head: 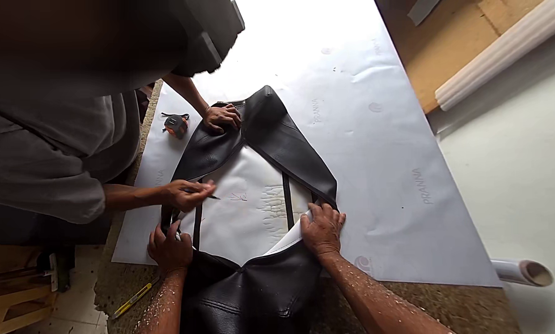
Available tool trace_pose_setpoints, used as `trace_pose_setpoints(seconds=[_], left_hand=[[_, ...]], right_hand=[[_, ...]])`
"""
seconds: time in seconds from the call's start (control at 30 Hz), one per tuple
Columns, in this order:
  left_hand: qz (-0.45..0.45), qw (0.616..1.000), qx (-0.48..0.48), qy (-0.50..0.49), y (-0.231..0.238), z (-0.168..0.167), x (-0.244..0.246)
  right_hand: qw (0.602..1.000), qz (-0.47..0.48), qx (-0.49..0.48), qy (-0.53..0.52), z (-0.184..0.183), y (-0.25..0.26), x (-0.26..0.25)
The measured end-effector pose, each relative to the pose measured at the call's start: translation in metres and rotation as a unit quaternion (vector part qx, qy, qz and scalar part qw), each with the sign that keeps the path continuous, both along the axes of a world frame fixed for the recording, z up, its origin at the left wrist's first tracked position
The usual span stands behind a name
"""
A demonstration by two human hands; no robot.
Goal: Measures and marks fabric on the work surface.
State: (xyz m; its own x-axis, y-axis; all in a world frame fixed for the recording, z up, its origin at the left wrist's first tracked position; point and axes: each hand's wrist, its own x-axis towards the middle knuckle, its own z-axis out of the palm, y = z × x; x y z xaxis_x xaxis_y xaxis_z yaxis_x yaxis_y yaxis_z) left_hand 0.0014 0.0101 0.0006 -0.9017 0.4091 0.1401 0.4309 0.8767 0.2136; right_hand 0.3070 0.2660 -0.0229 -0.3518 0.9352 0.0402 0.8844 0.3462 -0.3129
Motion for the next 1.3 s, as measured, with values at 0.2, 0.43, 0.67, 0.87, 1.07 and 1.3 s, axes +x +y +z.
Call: trace_pose_setpoints(seconds=[0.2, 0.43, 0.67, 0.87, 1.07, 1.3], left_hand=[[0.006, 1.000, -0.003, -0.005, 0.0011, 0.0015, 0.0000], [0.007, 1.000, -0.014, 0.007, 0.0016, -0.0003, -0.0018], [0.016, 1.000, -0.017, 0.000, 0.0025, 0.0035, 0.0001], [0.020, 1.000, -0.020, -0.009, 0.0025, 0.0042, 0.0007], [0.019, 1.000, -0.017, 0.006, 0.0017, -0.0015, -0.0011], [0.020, 1.000, -0.014, 0.016, 0.0023, -0.0011, -0.0007]], right_hand=[[1.000, 0.000, 0.001, 0.005, -0.0007, -0.0009, -0.0004], [1.000, 0.003, 0.009, 0.005, 0.0000, -0.0003, 0.0002], [1.000, 0.001, 0.010, 0.018, 0.0020, -0.0022, -0.0004], [1.000, -0.002, 0.001, 0.008, 0.0026, -0.0014, -0.0013], [1.000, -0.002, 0.009, 0.008, -0.0004, -0.0011, -0.0003], [1.000, -0.004, 0.005, 0.009, -0.0020, -0.0009, -0.0004]])
